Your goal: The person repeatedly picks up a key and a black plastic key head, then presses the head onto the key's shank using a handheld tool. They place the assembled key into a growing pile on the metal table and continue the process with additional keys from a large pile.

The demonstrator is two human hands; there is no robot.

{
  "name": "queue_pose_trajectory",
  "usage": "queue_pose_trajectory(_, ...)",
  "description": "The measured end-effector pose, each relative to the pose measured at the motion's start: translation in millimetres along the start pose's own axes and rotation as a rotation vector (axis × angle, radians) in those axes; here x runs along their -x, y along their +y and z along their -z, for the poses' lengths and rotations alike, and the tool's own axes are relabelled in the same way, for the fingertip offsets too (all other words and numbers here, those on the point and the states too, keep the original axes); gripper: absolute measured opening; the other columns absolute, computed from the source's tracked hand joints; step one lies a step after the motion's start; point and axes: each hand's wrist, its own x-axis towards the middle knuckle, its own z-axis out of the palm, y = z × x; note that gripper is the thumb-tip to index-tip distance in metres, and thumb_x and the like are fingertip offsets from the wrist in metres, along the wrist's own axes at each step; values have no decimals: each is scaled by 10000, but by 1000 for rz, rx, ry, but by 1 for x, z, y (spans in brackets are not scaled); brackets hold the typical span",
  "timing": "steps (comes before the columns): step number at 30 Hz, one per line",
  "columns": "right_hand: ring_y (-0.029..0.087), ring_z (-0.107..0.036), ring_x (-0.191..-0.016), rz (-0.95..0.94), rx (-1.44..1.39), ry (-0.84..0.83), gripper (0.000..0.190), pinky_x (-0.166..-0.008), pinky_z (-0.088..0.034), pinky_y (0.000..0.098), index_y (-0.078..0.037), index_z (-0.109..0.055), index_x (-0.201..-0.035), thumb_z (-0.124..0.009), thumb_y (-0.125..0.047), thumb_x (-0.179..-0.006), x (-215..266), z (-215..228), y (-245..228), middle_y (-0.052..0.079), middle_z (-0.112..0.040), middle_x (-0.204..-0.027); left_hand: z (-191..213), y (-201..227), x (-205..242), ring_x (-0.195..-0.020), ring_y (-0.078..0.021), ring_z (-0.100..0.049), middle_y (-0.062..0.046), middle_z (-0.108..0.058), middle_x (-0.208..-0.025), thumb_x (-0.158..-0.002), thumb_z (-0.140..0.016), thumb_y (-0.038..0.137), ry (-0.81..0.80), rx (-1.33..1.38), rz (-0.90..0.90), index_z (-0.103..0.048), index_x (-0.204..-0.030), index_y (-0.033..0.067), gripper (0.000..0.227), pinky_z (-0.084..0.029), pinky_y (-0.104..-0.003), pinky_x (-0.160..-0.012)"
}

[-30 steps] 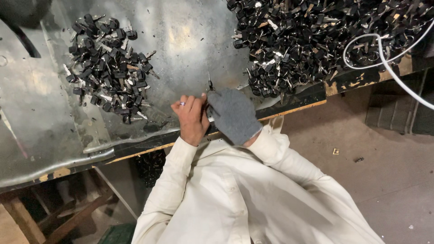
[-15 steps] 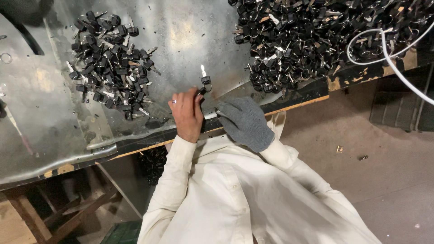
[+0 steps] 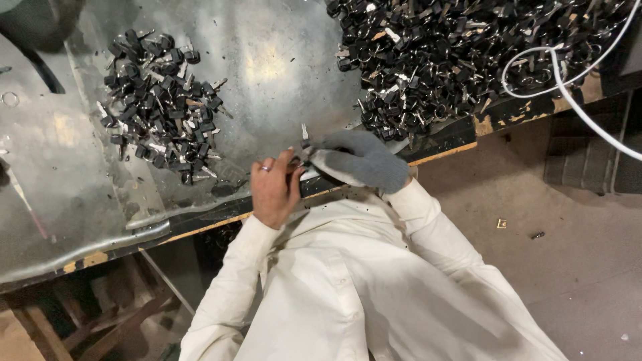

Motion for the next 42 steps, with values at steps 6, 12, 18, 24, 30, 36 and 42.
queue_pose_trajectory(6, 224, -702, -986, 98, -793, 295, 884, -832, -600, 331, 49, -386, -1545, -796, -298, -843, 37, -5, 52, 158, -649, -1183, 54, -23, -96, -1197, -316, -509, -126, -606, -1266, -919, -705, -6, 461, -294, 76, -648, -1270, 101, 371, -315, -444, -1014)
queue_pose_trajectory(12, 228, -711, -952, 69, -748, 352, 996, -829, -609, 351, 51, -346, -1549, -858, -166, -723, 34, -14, 64, 137, -628, -1173, -75, 32, -197, -1049, -309, -606, -153, -673, -1079, -770, -579, -190, 2, -113, -325, -400, -1502, 6, 779, -388, -494, -985)
queue_pose_trajectory(18, 200, -688, -996, -27, -661, 377, 968, -877, -606, 335, 15, -390, -1513, -836, -114, -663, 37, -6, 64, 129, -631, -1188, -67, 46, -214, -874, -231, -615, -79, -607, -876, -843, -587, -160, -99, -290, -178, -469, -1406, 64, 618, -381, -503, -1088)
queue_pose_trajectory(24, 222, -662, -1118, 156, -346, 410, 765, -972, -593, 364, -16, -548, -1360, -883, -61, -674, 35, -20, 60, 130, -641, -1271, 18, 50, -101, -972, -257, -598, -153, -569, -1063, -917, -660, -9, -60, 167, -101, -617, -1162, -18, 249, -521, -370, -871)
queue_pose_trajectory(30, 179, -726, -1017, 177, 129, 282, 536, -923, -623, 346, -82, -687, -1197, -871, -141, -698, 21, -12, 30, 94, -733, -1121, 8, 80, -24, -977, -249, -603, -132, -599, -1086, -850, -731, 40, -151, 411, -110, -694, -1134, 58, 287, -533, -357, -828)
queue_pose_trajectory(36, 346, -624, -1079, 339, 777, 593, 565, -919, -516, 458, -10, -586, -1375, -805, -166, -877, 9, -16, -3, 193, -664, -1201, -16, 38, -60, -1044, -341, -585, -151, -618, -1135, -818, -726, 25, -96, 62, -208, -656, -1208, 63, 398, -441, -434, -930)
queue_pose_trajectory(42, 362, -615, -1023, 357, 742, 484, 455, -881, -494, 472, -26, -622, -1289, -777, -152, -880, 32, -34, -11, 206, -661, -1203, -24, 25, -44, -929, -283, -594, -82, -647, -957, -890, -760, 75, 74, -1, -52, -684, -1119, 69, 241, -375, -415, -829)
